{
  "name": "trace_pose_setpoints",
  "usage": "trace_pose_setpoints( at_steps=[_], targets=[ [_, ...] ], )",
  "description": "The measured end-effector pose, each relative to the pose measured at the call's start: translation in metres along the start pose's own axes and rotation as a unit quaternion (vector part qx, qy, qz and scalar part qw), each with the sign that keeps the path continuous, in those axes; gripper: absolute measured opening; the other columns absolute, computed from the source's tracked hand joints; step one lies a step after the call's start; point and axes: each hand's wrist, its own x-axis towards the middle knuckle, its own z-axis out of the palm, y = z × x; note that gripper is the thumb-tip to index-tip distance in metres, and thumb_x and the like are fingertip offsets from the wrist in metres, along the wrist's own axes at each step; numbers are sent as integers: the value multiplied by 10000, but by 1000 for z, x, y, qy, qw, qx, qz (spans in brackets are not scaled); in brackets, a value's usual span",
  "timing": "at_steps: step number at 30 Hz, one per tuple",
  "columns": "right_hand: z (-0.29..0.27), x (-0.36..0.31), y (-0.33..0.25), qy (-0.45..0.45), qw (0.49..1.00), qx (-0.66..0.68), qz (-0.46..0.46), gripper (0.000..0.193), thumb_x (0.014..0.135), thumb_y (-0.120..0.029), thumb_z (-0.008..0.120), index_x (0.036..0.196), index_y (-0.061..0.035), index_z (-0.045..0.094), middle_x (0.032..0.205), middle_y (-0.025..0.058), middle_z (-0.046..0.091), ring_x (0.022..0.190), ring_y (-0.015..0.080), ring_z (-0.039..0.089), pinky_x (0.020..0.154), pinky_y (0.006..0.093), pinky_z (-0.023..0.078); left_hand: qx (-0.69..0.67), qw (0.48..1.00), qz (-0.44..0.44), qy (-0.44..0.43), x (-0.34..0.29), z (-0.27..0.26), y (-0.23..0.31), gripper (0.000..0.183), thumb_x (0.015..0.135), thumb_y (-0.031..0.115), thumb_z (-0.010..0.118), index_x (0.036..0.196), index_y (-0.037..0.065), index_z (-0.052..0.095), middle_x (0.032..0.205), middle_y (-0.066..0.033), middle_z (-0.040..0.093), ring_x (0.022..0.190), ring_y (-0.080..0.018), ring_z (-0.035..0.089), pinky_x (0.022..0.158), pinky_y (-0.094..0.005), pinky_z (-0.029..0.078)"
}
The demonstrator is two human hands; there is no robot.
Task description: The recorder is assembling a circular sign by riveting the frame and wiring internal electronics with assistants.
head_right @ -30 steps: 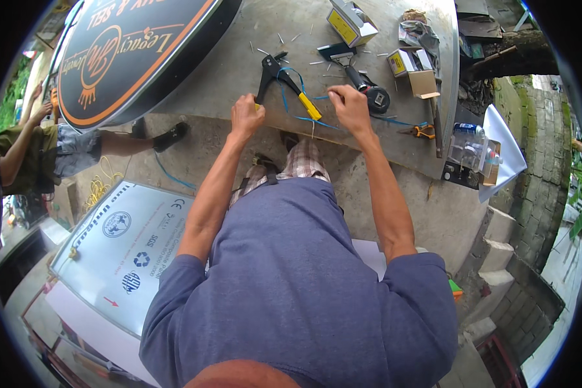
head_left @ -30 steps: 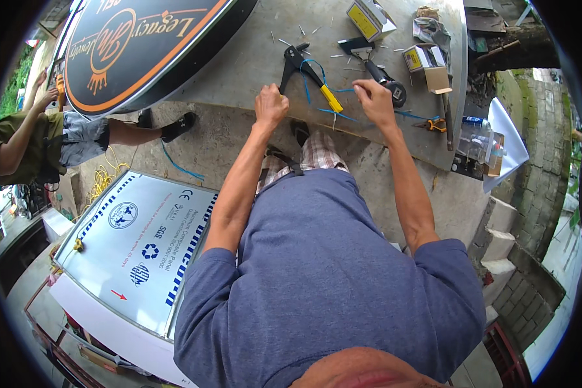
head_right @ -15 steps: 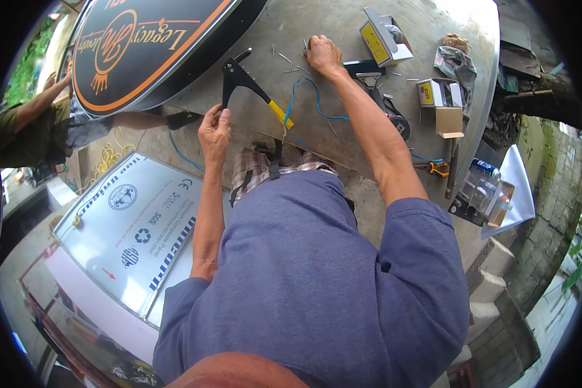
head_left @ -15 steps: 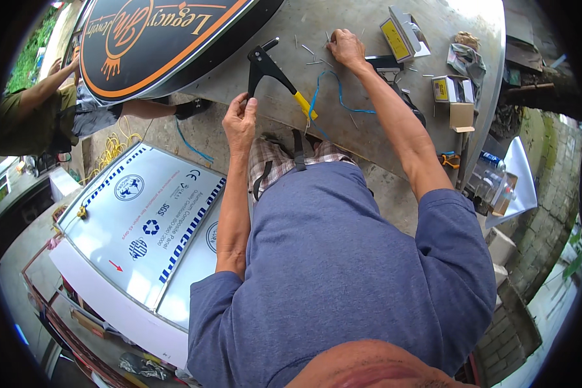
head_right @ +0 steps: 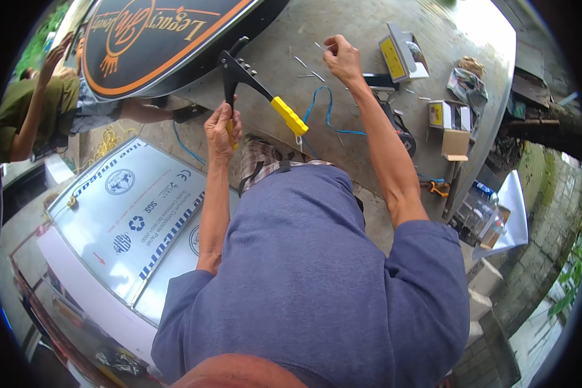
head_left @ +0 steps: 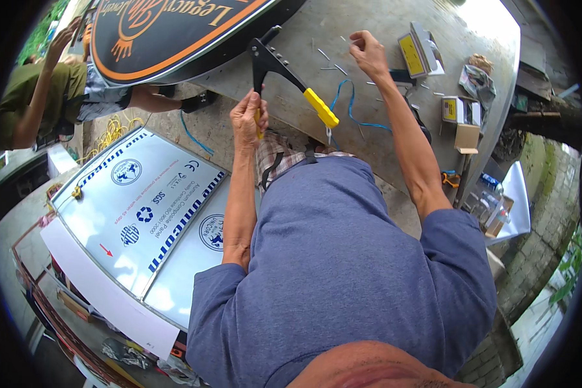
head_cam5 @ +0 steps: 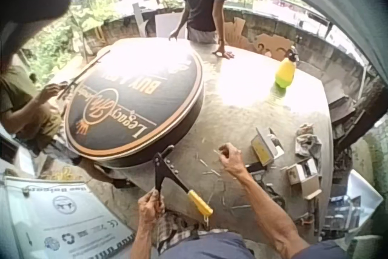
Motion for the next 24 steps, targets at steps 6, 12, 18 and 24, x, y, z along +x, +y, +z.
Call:
trace_pose_setpoints(
  at_steps=[6,12,18,24],
  targets=[
    [-23,-16,-94,-26,983,85,-161,184,901,-69,653,1059,-73,747,844,12,600,698,98,559,634,261,472,-56,996,-24,-66,-4,4,2,411,994,349,580,1247,27,622,691,-13,502,455,-49,384,395,-193,307],
    [-19,-13,-140,-29,959,97,-265,170,902,-50,665,1043,-81,754,870,13,590,703,115,557,635,263,469,-59,994,-31,-91,-8,8,4,420,994,338,583,1250,6,614,702,-16,503,464,-51,389,398,-194,302],
    [-12,-11,-140,-45,950,60,-305,167,919,-51,653,1052,-84,748,886,5,572,714,107,539,616,235,445,-58,994,-28,-87,-14,13,4,442,981,348,606,1245,-7,614,696,-9,499,458,-46,390,393,-186,303],
    [-9,-12,-134,-44,948,53,-311,168,920,-55,653,1053,-85,751,872,8,575,715,112,546,617,241,448,-52,994,-26,-90,-16,12,3,437,982,347,605,1243,-3,620,699,-8,505,456,-44,394,389,-184,306]
  ],
)
